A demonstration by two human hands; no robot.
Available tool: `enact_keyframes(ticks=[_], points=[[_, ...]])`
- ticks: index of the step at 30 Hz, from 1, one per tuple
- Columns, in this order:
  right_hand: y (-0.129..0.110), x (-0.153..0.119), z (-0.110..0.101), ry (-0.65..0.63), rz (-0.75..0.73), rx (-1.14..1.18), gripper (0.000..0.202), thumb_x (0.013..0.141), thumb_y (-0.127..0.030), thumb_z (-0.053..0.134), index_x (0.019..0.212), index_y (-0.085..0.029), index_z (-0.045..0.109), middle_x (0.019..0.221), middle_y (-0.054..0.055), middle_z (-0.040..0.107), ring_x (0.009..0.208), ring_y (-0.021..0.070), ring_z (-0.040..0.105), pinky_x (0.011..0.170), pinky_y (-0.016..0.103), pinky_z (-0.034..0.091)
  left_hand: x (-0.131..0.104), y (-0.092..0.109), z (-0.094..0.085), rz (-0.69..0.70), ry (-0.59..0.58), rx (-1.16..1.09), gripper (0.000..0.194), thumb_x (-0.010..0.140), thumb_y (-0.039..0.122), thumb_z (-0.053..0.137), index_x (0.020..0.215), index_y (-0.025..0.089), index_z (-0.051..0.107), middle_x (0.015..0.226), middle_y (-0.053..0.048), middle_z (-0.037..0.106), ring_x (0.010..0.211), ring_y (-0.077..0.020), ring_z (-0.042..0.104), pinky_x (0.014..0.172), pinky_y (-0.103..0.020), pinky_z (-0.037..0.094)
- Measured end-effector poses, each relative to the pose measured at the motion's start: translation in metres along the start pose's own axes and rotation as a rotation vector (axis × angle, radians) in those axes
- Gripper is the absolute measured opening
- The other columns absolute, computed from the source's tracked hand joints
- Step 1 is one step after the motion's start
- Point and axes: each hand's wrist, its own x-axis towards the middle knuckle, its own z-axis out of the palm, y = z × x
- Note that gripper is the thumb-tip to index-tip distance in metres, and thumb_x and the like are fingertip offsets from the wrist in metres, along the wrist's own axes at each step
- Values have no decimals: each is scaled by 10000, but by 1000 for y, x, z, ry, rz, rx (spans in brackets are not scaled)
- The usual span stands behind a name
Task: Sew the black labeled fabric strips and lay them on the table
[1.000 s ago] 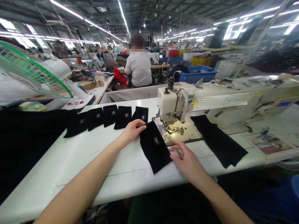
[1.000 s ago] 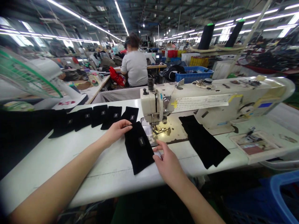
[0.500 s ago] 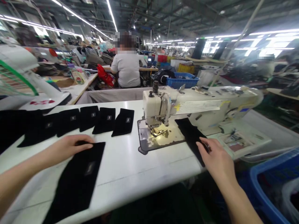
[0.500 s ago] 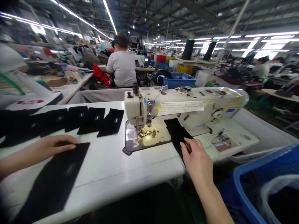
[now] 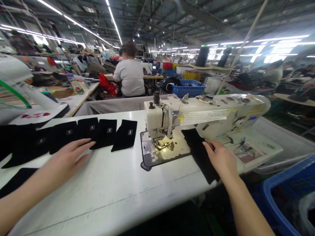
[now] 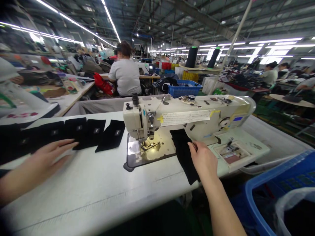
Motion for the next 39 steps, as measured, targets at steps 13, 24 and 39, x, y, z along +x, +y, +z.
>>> enact_keyframes(ticks=[13, 24, 39], points=[[-25, -1, -30, 316, -24, 467, 374, 879, -508, 602, 1000, -181, 738, 651, 5, 632, 604, 175, 589, 638, 295, 477, 101, 106, 56, 22, 48, 20, 537, 939, 461, 383, 1233, 119, 674, 1398, -215, 572, 1347, -417, 469, 1130, -629, 289], [-53, -98, -71, -262, -225, 928, 250, 784, -520, 757, 717, -279, 775, 816, 77, 744, 737, 246, 711, 584, 280, 569, 8, 252, 41, -312, -795, -1885, 570, 799, 610, 728, 1187, 196, 672, 1162, -132, 710, 1051, -265, 675, 874, -351, 544], [-65, -132, -26, -505, -74, 702, 253, 827, -488, 634, 837, -272, 767, 638, -14, 679, 532, 157, 576, 527, 234, 485, 70, 175, 17, -273, -705, -1316, 318, 661, 444, 846, 791, 170, 748, 801, -26, 727, 736, -164, 650, 685, -264, 496]])
